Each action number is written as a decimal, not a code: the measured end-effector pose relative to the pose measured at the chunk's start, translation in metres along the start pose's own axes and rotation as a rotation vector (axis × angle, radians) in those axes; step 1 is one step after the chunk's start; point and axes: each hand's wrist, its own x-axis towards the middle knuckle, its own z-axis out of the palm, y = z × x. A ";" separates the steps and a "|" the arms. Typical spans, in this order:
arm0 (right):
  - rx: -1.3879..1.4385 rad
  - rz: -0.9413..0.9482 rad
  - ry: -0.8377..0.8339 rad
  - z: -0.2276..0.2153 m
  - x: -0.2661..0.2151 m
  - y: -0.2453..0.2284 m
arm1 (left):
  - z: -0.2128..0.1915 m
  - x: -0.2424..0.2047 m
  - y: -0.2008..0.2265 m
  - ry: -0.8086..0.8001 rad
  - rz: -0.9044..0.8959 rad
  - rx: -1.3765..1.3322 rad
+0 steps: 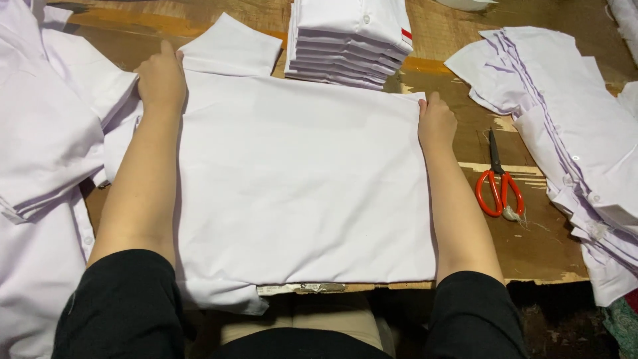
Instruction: Folding a white collared shirt precisely on a wooden workbench in a factory setting.
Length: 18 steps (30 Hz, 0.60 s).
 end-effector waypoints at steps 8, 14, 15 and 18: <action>0.297 -0.154 0.051 -0.033 -0.056 -0.107 | -0.092 -0.075 0.087 -0.007 0.330 -0.125; 0.526 -0.559 -0.527 -0.158 -0.190 -0.243 | -0.166 -0.190 0.139 -0.555 0.284 -0.129; 0.527 -0.558 -0.529 -0.151 -0.192 -0.236 | -0.162 -0.197 0.134 -0.557 0.284 -0.129; 0.304 -0.559 -0.600 -0.132 -0.192 -0.207 | -0.155 -0.211 0.121 -0.498 0.299 -0.153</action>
